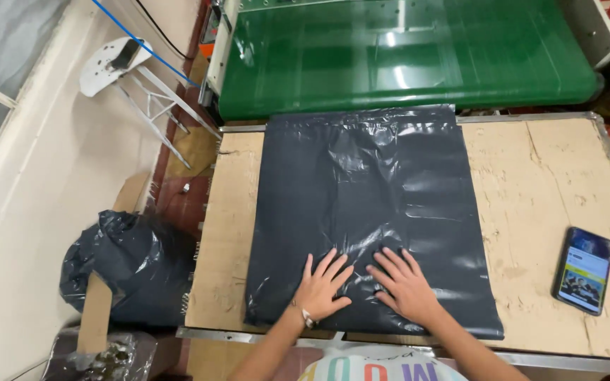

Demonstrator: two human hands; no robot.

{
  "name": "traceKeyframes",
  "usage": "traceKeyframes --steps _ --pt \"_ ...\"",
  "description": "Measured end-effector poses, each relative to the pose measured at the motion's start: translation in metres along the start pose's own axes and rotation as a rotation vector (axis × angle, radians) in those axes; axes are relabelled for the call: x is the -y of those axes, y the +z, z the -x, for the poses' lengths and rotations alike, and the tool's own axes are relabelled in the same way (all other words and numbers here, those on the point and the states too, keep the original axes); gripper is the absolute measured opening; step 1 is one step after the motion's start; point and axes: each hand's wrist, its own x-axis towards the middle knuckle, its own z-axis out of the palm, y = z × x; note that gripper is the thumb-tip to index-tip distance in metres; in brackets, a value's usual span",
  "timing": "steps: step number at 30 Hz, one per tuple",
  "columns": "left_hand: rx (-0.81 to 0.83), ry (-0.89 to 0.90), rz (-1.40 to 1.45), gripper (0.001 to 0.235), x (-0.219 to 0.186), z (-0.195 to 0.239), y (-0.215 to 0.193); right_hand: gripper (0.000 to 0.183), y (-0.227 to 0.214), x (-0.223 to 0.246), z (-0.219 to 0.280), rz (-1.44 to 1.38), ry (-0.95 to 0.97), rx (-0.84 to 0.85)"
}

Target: Folding plastic bags and stacking them into a crate at the end of a production line.

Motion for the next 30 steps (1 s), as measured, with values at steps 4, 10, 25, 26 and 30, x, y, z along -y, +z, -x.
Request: traceKeyframes --steps 4,10,25,26,30 --pt "0.133 -0.274 -0.236 0.087 0.095 -0.028 0.011 0.074 0.030 -0.089 -0.007 0.231 0.272 -0.004" --pt "0.200 0.098 -0.093 0.079 0.051 -0.164 0.029 0.071 0.052 -0.063 -0.124 0.053 -0.126 -0.150" --pt "0.098 0.093 0.014 0.069 0.072 -0.255 0.066 0.100 0.086 -0.370 -0.296 0.008 0.621 0.224" --pt "0.105 0.088 0.016 0.069 0.073 -0.257 0.067 0.100 0.081 -0.364 -0.291 0.005 0.619 0.232" --pt "0.097 0.091 0.006 0.069 0.078 -0.257 0.072 0.028 0.073 -0.341 -0.276 -0.764 0.670 -0.268"
